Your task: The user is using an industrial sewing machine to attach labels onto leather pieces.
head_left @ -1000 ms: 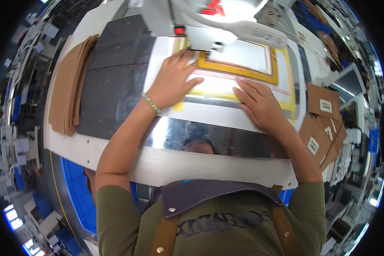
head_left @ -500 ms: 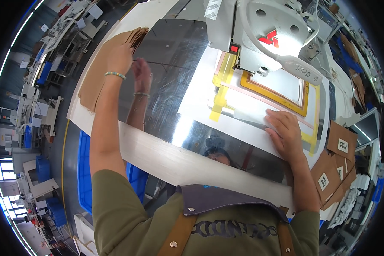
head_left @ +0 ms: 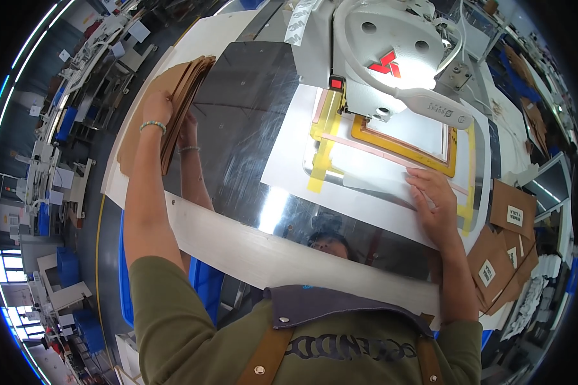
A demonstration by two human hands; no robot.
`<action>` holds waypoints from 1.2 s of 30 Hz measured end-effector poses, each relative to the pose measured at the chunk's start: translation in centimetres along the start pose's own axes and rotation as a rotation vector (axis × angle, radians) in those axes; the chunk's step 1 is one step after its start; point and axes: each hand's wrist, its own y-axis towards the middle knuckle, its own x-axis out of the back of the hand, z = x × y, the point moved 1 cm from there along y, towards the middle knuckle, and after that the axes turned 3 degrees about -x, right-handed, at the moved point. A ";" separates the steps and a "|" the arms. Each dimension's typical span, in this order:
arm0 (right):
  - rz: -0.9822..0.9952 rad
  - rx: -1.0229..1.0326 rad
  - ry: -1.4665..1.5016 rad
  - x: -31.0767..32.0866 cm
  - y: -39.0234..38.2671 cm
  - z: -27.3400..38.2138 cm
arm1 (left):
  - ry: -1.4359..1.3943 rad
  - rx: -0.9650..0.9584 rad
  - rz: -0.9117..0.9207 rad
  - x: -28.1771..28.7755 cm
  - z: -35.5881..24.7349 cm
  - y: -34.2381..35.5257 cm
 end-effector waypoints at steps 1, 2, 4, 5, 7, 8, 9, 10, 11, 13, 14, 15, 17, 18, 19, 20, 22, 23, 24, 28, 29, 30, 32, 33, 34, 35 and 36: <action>-0.003 -0.003 0.004 0.0 0.0 0.0 | 0.023 0.018 -0.028 -0.8 0.9 0.3; -0.011 0.003 -0.008 0.1 0.0 0.0 | 0.015 0.041 0.015 -1.4 1.9 0.9; -0.003 0.011 -0.029 0.2 0.2 -0.1 | -0.970 0.791 0.007 -2.4 3.7 1.5; -0.019 0.022 -0.034 0.3 0.2 -0.1 | -1.005 0.707 0.037 -2.3 3.6 1.8; -0.017 0.020 -0.035 0.3 0.2 -0.3 | -0.714 0.694 -0.425 -0.4 2.3 2.1; -0.018 0.013 -0.036 0.2 0.2 -0.4 | -0.473 0.505 -0.479 1.0 0.7 1.7; -0.025 0.020 -0.039 0.2 0.2 -0.5 | -0.489 0.495 -0.447 2.4 -1.4 1.2; -0.024 0.017 -0.028 0.1 0.1 -0.5 | -0.470 0.263 -0.456 4.0 -4.0 0.7; -0.026 0.005 -0.048 0.1 0.1 -0.5 | -0.467 0.005 -0.492 5.6 -6.8 -0.1; -0.007 0.045 -0.064 0.3 0.2 -0.2 | -0.224 -0.328 -0.379 8.5 -11.9 -2.7; 0.011 0.078 -0.097 0.6 0.4 0.0 | -0.292 -0.402 -0.289 8.8 -14.9 -4.4; 0.015 0.059 -0.119 0.9 0.6 0.2 | -0.382 -0.519 -0.294 9.2 -17.5 -6.0; 0.047 0.155 -0.170 1.5 1.2 1.1 | -0.458 -0.630 -0.121 9.5 -21.3 -9.2; 0.047 0.142 -0.178 1.6 1.6 1.4 | -0.423 -0.693 -0.059 9.6 -22.7 -10.7; 0.075 0.221 -0.221 1.6 2.1 1.9 | -0.405 -0.755 -0.027 9.6 -23.9 -12.0; 0.123 0.283 -0.273 1.3 2.6 2.3 | -0.349 -0.796 -0.018 9.7 -24.6 -12.8; 0.131 0.328 -0.271 -0.1 3.7 3.1 | -0.337 -0.817 -0.035 10.1 -25.4 -13.5; 0.156 0.373 -0.271 -1.1 4.3 3.4 | -0.343 -0.820 -0.094 10.3 -25.6 -13.8; 0.156 0.363 -0.277 -2.3 5.0 3.6 | -0.335 -0.839 -0.079 10.4 -25.7 -14.0; 0.105 0.535 -0.381 -7.7 8.1 4.2 | -0.349 -0.736 -0.090 10.4 -24.3 -14.7; 0.050 0.589 -0.417 -8.9 8.7 4.4 | -0.349 -0.679 -0.103 10.3 -23.4 -15.0; 0.072 0.567 -0.430 -10.0 9.3 4.6 | -0.342 -0.701 -0.090 10.1 -22.5 -15.3; 0.036 0.600 -0.501 -11.8 10.2 4.9 | -0.269 -0.623 -0.105 9.6 -20.1 -15.8; 0.066 0.571 -0.520 -12.6 10.5 5.0 | -0.259 -0.658 -0.106 9.4 -18.8 -16.1; 0.079 0.595 -0.533 -13.2 10.9 5.2 | -0.237 -0.620 -0.123 9.2 -17.3 -16.3; 0.095 0.616 -0.551 -13.6 11.0 5.2 | -0.225 -0.564 -0.138 9.1 -15.9 -16.5; 0.092 0.605 -0.557 -13.8 11.1 5.2 | -0.226 -0.594 -0.143 9.0 -14.7 -16.7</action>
